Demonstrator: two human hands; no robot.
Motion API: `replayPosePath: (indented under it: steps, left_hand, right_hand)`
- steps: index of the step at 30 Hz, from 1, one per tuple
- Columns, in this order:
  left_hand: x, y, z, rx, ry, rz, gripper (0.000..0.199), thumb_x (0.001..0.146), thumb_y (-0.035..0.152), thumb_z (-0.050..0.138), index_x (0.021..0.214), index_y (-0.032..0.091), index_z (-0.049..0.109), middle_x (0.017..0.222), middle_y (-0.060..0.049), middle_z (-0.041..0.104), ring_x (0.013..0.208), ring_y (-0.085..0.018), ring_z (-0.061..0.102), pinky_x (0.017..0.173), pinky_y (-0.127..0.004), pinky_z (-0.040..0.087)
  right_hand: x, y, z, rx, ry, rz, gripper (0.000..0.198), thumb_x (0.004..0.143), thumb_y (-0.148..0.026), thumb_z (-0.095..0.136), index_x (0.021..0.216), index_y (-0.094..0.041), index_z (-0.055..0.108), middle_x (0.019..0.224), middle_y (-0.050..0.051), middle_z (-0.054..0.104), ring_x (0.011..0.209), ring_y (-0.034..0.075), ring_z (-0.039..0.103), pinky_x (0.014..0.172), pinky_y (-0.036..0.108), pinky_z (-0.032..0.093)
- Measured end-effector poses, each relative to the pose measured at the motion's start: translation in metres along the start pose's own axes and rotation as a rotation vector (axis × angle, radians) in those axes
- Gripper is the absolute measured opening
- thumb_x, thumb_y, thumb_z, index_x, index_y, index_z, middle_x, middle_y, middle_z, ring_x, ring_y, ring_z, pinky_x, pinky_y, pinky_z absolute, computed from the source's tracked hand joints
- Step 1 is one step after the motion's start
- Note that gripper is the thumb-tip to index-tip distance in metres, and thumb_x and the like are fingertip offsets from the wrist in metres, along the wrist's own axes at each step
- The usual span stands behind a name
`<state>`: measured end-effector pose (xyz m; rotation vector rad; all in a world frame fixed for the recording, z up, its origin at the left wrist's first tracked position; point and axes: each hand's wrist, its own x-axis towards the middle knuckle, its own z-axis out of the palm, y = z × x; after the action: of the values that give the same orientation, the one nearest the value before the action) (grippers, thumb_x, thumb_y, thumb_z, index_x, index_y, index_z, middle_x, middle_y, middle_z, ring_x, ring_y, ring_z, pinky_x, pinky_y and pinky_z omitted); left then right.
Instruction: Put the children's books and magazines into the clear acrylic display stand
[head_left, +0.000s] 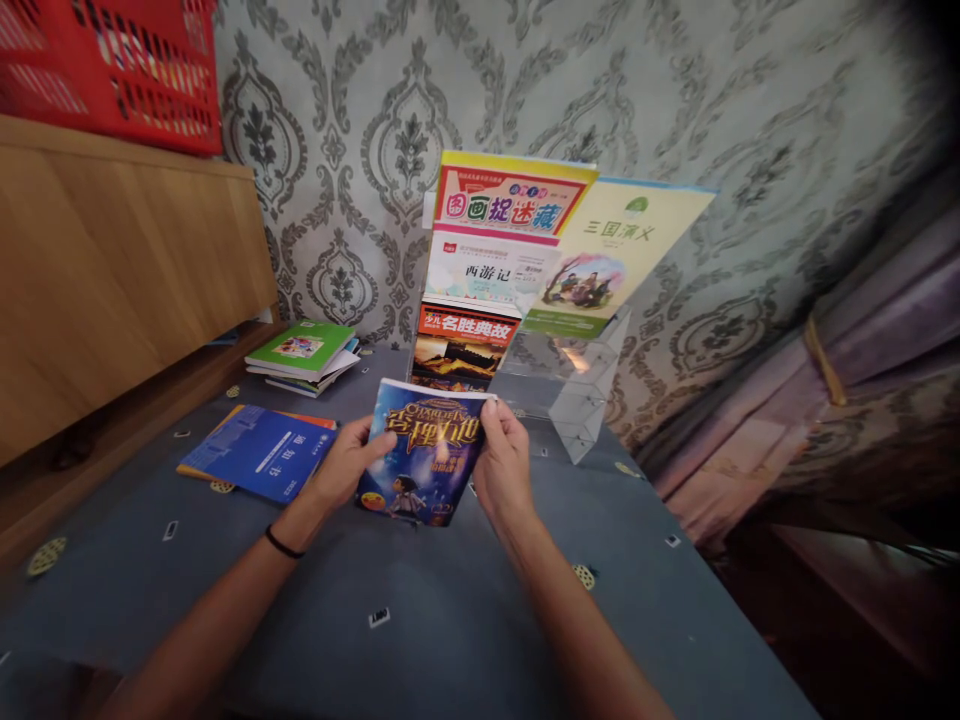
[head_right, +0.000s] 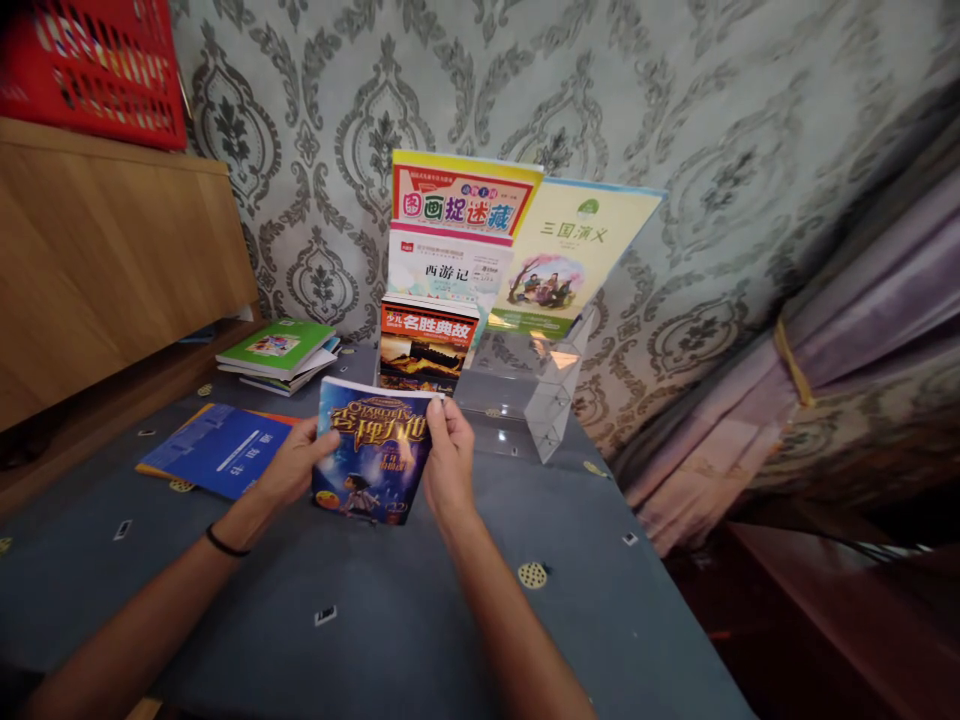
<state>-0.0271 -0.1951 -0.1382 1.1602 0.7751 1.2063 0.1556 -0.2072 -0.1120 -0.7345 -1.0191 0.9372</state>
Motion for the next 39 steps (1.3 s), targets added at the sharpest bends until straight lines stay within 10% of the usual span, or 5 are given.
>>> replayPosePath:
  steps: [11, 17, 28, 39]
  left_hand:
    - [-0.015, -0.03, -0.002, 0.065, -0.145, -0.257, 0.044, 0.052, 0.047, 0.092, 0.065, 0.012, 0.07, 0.058, -0.003, 0.067, 0.05, -0.013, 0.059, 0.054, -0.024, 0.05]
    - [-0.011, -0.037, -0.01, 0.048, -0.074, -0.218, 0.046, 0.053, 0.05, 0.091, 0.063, 0.012, 0.069, 0.058, -0.003, 0.067, 0.049, -0.013, 0.059, 0.054, -0.025, 0.052]
    - [-0.006, -0.041, -0.017, 0.086, -0.151, -0.117, 0.055, 0.057, 0.038, 0.093, 0.105, 0.017, 0.078, 0.1, -0.008, 0.08, 0.096, -0.027, 0.074, 0.094, -0.041, 0.058]
    - [-0.008, -0.042, -0.019, 0.232, -0.169, -0.194, 0.064, 0.06, 0.041, 0.09, 0.116, 0.017, 0.073, 0.112, -0.01, 0.078, 0.103, -0.031, 0.072, 0.085, -0.039, 0.061]
  right_hand:
    - [-0.015, 0.017, -0.016, 0.099, 0.085, 0.174, 0.046, 0.077, -0.061, 0.076, 0.101, -0.023, 0.067, 0.099, 0.003, 0.076, 0.098, 0.024, 0.07, 0.085, 0.037, 0.058]
    - [-0.052, 0.036, -0.027, -0.072, -0.095, 0.236, 0.051, 0.084, -0.054, 0.073, 0.125, -0.026, 0.059, 0.123, 0.004, 0.071, 0.114, 0.024, 0.066, 0.102, 0.038, 0.053]
    - [-0.056, 0.04, -0.047, -0.404, -0.311, 0.059, 0.037, 0.094, -0.05, 0.062, 0.118, -0.023, 0.06, 0.11, 0.005, 0.072, 0.107, 0.024, 0.066, 0.094, 0.037, 0.053]
    - [-0.053, 0.058, -0.059, -0.428, -0.324, 0.067, 0.047, 0.091, -0.053, 0.065, 0.126, -0.023, 0.054, 0.113, 0.006, 0.073, 0.108, 0.024, 0.067, 0.097, 0.038, 0.052]
